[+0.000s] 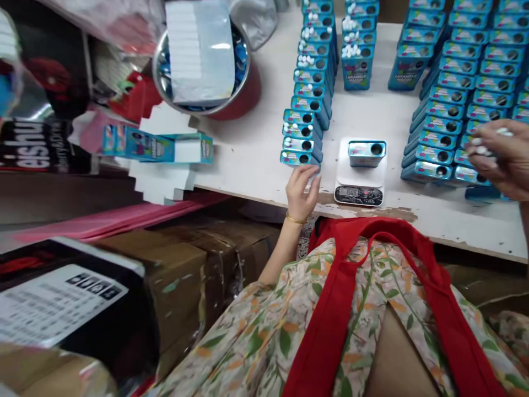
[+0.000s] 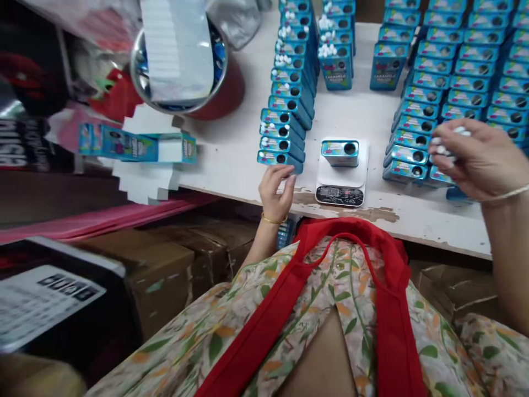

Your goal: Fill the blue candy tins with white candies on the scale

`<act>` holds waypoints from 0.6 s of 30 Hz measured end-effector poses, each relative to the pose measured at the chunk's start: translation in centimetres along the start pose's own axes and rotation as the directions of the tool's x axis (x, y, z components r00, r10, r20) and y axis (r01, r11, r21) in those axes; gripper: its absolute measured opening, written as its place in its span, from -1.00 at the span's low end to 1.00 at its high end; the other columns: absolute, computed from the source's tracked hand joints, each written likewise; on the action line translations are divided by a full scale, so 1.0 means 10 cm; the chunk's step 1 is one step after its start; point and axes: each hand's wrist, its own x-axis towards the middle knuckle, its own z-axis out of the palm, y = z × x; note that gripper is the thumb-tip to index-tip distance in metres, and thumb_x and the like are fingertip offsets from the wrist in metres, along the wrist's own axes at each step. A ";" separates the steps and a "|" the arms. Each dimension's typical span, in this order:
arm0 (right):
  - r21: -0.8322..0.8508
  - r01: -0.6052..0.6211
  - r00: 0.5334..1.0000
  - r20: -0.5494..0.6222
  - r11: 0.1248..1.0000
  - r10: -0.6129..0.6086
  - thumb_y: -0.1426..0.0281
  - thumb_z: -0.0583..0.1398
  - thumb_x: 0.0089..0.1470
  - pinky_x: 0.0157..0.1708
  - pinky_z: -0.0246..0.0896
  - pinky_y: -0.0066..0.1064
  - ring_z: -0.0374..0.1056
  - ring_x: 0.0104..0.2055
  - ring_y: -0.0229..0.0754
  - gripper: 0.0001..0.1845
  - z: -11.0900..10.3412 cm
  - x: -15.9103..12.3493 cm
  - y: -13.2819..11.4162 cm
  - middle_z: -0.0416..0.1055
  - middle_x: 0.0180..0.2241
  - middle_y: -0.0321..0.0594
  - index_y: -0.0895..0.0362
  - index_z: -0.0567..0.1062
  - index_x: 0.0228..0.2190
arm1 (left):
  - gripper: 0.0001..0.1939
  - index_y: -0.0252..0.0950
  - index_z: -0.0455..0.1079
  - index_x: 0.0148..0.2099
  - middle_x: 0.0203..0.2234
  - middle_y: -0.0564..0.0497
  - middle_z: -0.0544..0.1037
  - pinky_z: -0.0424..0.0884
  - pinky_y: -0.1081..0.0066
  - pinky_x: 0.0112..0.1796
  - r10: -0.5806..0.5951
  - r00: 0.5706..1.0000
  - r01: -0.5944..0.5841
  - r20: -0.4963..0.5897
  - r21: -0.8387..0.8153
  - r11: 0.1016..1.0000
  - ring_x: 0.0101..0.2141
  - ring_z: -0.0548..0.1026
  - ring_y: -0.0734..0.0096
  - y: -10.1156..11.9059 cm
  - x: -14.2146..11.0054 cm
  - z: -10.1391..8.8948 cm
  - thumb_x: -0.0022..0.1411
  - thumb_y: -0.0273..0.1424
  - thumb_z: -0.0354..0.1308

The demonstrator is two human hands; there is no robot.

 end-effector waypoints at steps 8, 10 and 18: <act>-0.173 -0.068 0.987 0.132 0.983 0.091 0.29 0.40 0.05 -0.66 0.10 -0.52 0.20 -0.57 -0.36 -0.74 1.09 0.46 -0.03 0.36 -0.53 -0.27 0.12 0.43 -0.41 | -0.77 -0.30 0.46 -0.04 -0.19 -0.13 0.54 0.51 0.32 -0.07 -0.128 0.990 0.131 0.067 -0.052 0.990 -0.12 0.52 0.34 -0.16 -0.54 0.26 0.43 -0.32 0.03; -0.265 -0.011 0.982 0.177 0.964 0.060 0.29 0.37 0.08 -0.67 0.04 -0.51 0.16 -0.60 -0.36 -0.76 1.13 0.54 0.00 0.33 -0.57 -0.30 0.12 0.43 -0.41 | -0.77 -0.30 0.46 -0.06 -0.20 -0.13 0.54 0.50 0.32 -0.08 -0.153 0.984 0.158 0.086 -0.056 0.986 -0.13 0.52 0.35 -0.19 -0.62 0.32 0.43 -0.32 0.02; -0.660 0.281 0.947 0.306 0.697 -0.092 0.35 0.30 0.13 -0.49 0.23 -0.33 0.22 -0.53 -0.24 -0.90 1.24 0.64 0.03 0.26 -0.61 -0.32 0.09 0.50 -0.40 | -0.78 -0.27 0.46 -0.09 -0.23 -0.10 0.54 0.47 0.30 -0.09 -0.186 0.979 0.193 0.089 -0.074 0.978 -0.16 0.51 0.34 -0.27 -0.67 0.39 0.43 -0.32 0.02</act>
